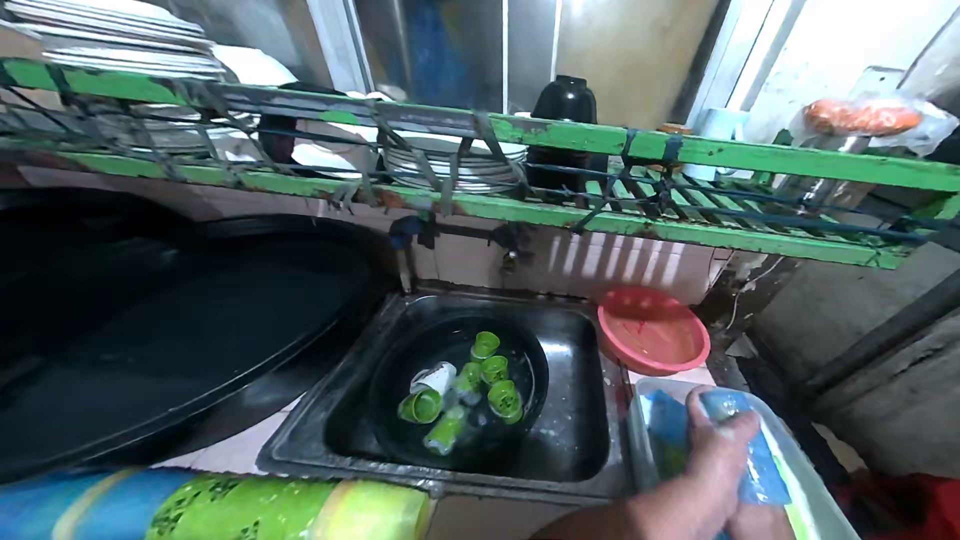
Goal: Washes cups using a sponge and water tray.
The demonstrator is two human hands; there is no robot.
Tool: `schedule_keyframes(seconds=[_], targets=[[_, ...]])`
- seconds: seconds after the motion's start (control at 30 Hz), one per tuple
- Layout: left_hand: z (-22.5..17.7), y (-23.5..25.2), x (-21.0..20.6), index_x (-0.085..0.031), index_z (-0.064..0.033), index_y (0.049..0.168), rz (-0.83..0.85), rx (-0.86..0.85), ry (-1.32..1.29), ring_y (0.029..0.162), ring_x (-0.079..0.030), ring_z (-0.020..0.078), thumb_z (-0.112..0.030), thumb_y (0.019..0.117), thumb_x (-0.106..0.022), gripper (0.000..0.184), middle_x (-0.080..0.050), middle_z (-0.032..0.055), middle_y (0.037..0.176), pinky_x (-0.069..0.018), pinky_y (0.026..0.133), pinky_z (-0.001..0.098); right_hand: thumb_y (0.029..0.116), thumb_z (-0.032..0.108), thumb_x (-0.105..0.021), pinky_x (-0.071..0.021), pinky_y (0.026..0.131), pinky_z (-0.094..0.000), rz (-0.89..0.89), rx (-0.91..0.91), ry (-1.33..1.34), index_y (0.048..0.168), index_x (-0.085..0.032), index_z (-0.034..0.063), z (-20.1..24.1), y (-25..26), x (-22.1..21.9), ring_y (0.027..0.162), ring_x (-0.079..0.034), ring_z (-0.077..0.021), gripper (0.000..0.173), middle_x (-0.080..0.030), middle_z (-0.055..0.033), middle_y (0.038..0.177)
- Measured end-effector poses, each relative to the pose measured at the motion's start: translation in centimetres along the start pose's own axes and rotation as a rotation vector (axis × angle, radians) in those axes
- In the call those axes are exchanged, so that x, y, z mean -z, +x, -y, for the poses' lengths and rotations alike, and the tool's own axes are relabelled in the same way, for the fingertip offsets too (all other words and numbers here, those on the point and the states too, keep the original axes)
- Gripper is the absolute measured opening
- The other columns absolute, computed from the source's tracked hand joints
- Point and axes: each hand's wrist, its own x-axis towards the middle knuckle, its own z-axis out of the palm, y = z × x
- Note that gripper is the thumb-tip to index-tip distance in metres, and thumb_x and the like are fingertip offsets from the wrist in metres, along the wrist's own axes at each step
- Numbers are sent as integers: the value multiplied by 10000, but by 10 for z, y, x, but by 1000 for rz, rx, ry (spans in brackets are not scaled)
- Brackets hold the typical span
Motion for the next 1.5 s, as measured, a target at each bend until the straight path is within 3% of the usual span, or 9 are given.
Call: schedule_keyframes(seconds=[0.23,0.33,0.47,0.57,0.73,1.0,1.23,1.4,1.5], targets=[[-11,7,2,-286,-160,1581,99,87,-148,1225,-587,285,-369,1028,-590,665,-544,179,1416,-509,1004,494,1027,22,-331,-588,686,-251,-484,-262,1218,1051,-536,52,3,13,-26,756,-660,-31,208,-656,28,831],[-8,8,-3,-273,-109,1573,90,-5,-22,1142,-633,305,-247,966,-687,748,-554,238,1373,-546,952,477,958,17,-558,-486,1071,-455,-410,26,324,1242,-584,-194,-27,10,-38,1206,-643,-324,355,-667,-288,1214],[6,-15,6,35,-1,1624,133,-78,478,1517,-311,326,-274,1023,-621,930,-181,288,1656,-309,1225,436,966,116,-603,-486,1031,-599,-186,106,-53,1238,-628,-144,-71,2,-36,1173,-643,-470,377,-661,-339,1207],[8,-33,17,-229,74,1586,366,-357,1130,1570,-150,384,-34,1011,-544,665,-138,284,1674,-200,1268,479,971,-28,-511,-507,996,-448,-134,-233,388,1281,-536,-197,-63,-2,-12,1107,-644,-309,353,-645,-299,1182],[2,-6,42,-538,-181,1473,541,-1101,1614,1332,-549,336,-125,732,-887,821,-622,109,1381,-377,1164,578,919,-60,-495,-584,774,-250,186,-296,837,1090,-591,42,-57,4,24,804,-659,-16,221,-680,57,863],[-28,-7,33,-382,-114,1567,487,-569,1740,1153,-620,427,-215,845,-797,839,-582,228,1358,-495,970,603,961,309,-570,-507,1032,-460,159,-229,457,1575,-372,85,-49,5,69,1272,-583,-257,682,-517,-173,1485],[-12,-22,14,-401,-35,1500,408,185,363,1139,-644,272,-236,934,-731,685,-614,200,1301,-542,976,455,984,160,-502,-579,835,-275,-477,-122,756,1170,-660,-31,-56,22,27,946,-676,-77,310,-708,-54,1069],[-1,-25,5,-322,77,1518,375,-147,1014,1354,-516,313,-246,766,-866,983,-504,258,1458,-429,1135,428,979,245,-613,-513,952,-635,-188,-114,0,1190,-731,61,-24,29,37,1103,-687,-382,304,-730,-193,1143],[-10,-33,11,-206,-42,1594,399,38,410,1273,-580,238,-79,844,-777,944,-516,198,1457,-509,1054,394,965,153,-537,-582,877,-336,-424,10,602,1113,-706,-16,-49,26,25,970,-692,-135,281,-732,-78,1053]])
